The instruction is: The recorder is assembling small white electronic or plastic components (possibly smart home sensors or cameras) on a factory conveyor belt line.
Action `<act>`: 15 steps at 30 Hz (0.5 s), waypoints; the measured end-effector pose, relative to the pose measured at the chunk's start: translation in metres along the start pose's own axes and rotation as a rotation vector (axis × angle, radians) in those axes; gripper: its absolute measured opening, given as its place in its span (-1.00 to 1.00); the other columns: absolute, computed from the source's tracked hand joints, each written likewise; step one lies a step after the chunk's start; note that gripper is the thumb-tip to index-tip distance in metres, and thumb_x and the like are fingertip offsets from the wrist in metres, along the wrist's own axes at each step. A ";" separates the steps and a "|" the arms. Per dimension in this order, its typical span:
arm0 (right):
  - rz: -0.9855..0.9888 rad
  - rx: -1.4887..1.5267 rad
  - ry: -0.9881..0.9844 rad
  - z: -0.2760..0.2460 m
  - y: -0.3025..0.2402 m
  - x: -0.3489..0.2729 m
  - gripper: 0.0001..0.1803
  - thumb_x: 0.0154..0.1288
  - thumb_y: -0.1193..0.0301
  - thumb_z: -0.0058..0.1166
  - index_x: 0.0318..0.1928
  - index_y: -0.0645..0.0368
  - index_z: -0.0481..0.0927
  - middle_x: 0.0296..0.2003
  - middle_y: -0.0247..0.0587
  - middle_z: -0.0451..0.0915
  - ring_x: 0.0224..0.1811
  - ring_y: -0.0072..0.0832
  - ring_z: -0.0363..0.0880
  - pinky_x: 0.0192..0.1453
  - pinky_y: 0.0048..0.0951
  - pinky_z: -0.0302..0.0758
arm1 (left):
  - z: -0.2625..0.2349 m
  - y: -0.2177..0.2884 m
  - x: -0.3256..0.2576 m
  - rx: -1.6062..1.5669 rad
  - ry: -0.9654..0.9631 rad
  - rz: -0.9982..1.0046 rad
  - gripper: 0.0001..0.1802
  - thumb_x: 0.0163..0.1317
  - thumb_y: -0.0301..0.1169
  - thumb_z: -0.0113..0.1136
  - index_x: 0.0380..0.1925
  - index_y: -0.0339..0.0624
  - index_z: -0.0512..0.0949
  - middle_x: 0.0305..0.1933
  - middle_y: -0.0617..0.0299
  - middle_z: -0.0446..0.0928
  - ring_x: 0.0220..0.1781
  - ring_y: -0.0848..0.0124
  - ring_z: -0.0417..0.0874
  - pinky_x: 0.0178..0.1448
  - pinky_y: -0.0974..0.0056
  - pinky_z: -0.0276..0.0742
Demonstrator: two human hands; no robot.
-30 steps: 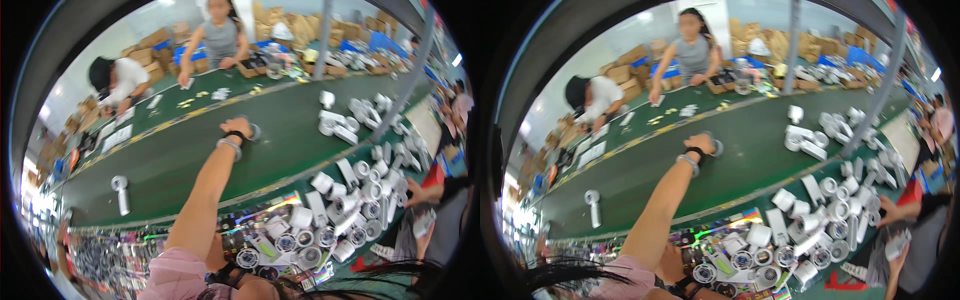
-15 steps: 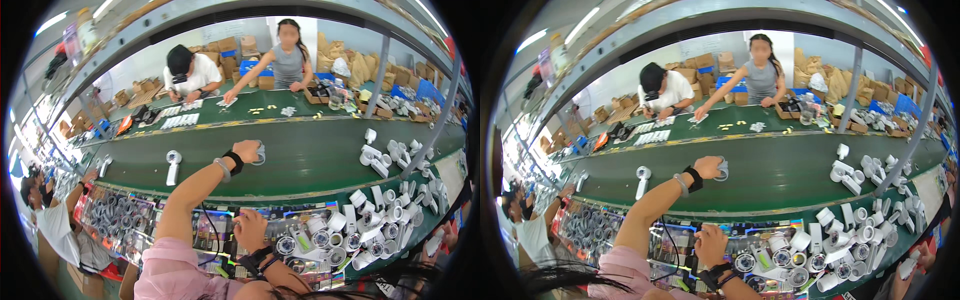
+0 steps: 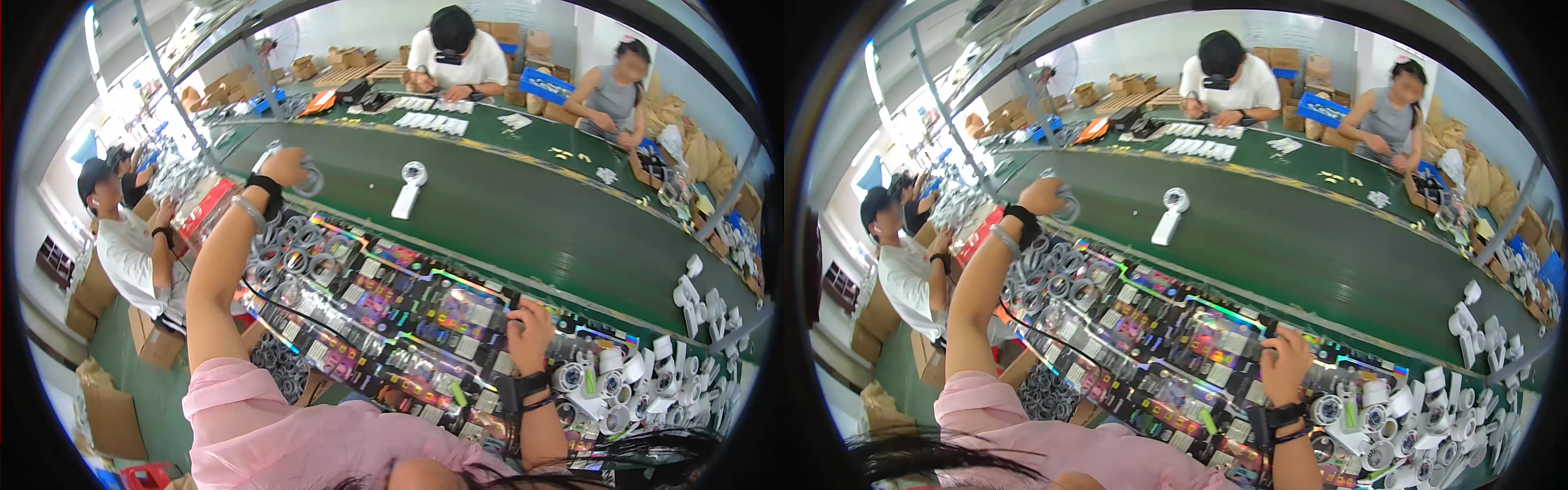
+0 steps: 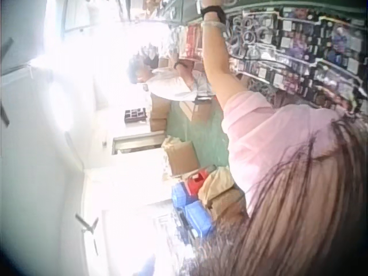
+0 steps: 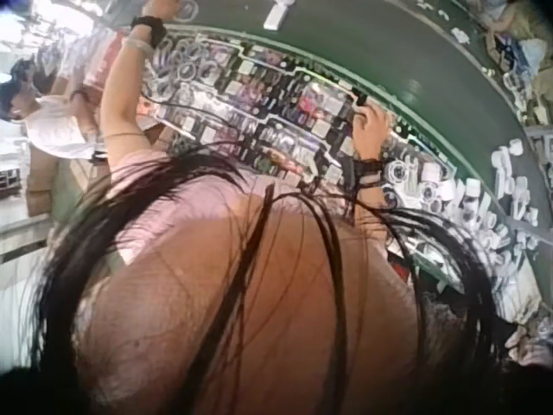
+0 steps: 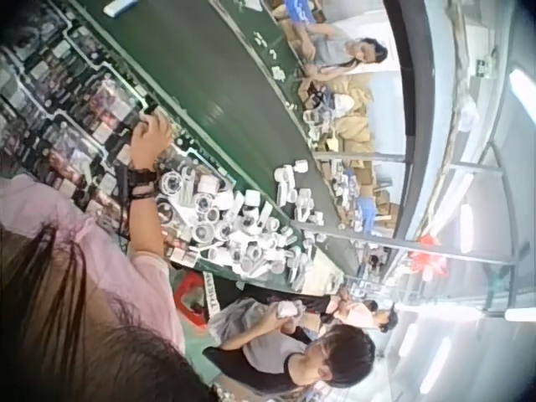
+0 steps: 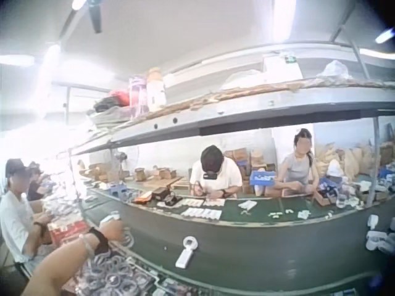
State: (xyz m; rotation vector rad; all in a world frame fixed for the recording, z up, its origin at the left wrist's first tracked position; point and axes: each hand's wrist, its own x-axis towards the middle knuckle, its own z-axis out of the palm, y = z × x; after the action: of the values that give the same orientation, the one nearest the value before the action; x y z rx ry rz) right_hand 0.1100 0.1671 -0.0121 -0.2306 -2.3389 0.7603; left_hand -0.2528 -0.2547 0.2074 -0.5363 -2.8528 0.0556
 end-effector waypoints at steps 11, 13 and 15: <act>0.018 0.012 -0.046 -0.009 -0.014 0.000 -0.91 0.01 0.57 0.13 -0.39 0.19 0.61 -0.09 -0.13 0.59 0.00 -0.12 0.50 0.21 -0.07 0.35 | 0.054 -0.178 -0.077 -0.088 0.001 -0.614 -0.55 0.07 -0.28 0.21 -0.02 -0.23 0.55 0.02 -0.13 0.60 0.11 0.01 0.61 0.12 0.00 0.53; 0.026 0.020 -0.044 -0.007 -0.018 0.001 -0.91 0.03 0.58 0.11 -0.38 0.21 0.60 -0.09 -0.13 0.59 0.01 -0.12 0.50 0.21 -0.09 0.35 | 0.067 -0.188 -0.078 -0.037 0.062 -0.735 -0.60 0.10 -0.25 0.21 -0.07 -0.20 0.58 -0.03 -0.16 0.61 0.10 0.02 0.62 0.11 0.01 0.54; 0.028 0.032 -0.069 -0.007 -0.019 0.003 -0.91 0.04 0.59 0.10 -0.38 0.22 0.60 -0.09 -0.13 0.59 0.02 -0.13 0.49 0.20 -0.12 0.35 | 0.076 -0.196 -0.076 -0.089 0.051 -0.796 -0.59 0.12 -0.23 0.22 -0.07 -0.22 0.58 0.01 -0.16 0.59 0.11 0.00 0.61 0.12 -0.01 0.54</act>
State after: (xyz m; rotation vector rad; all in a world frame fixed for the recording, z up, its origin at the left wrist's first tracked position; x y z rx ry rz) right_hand 0.1126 0.1554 0.0046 -0.2269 -2.3908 0.8306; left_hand -0.2716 -0.4643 0.1323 0.5905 -2.8051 -0.2191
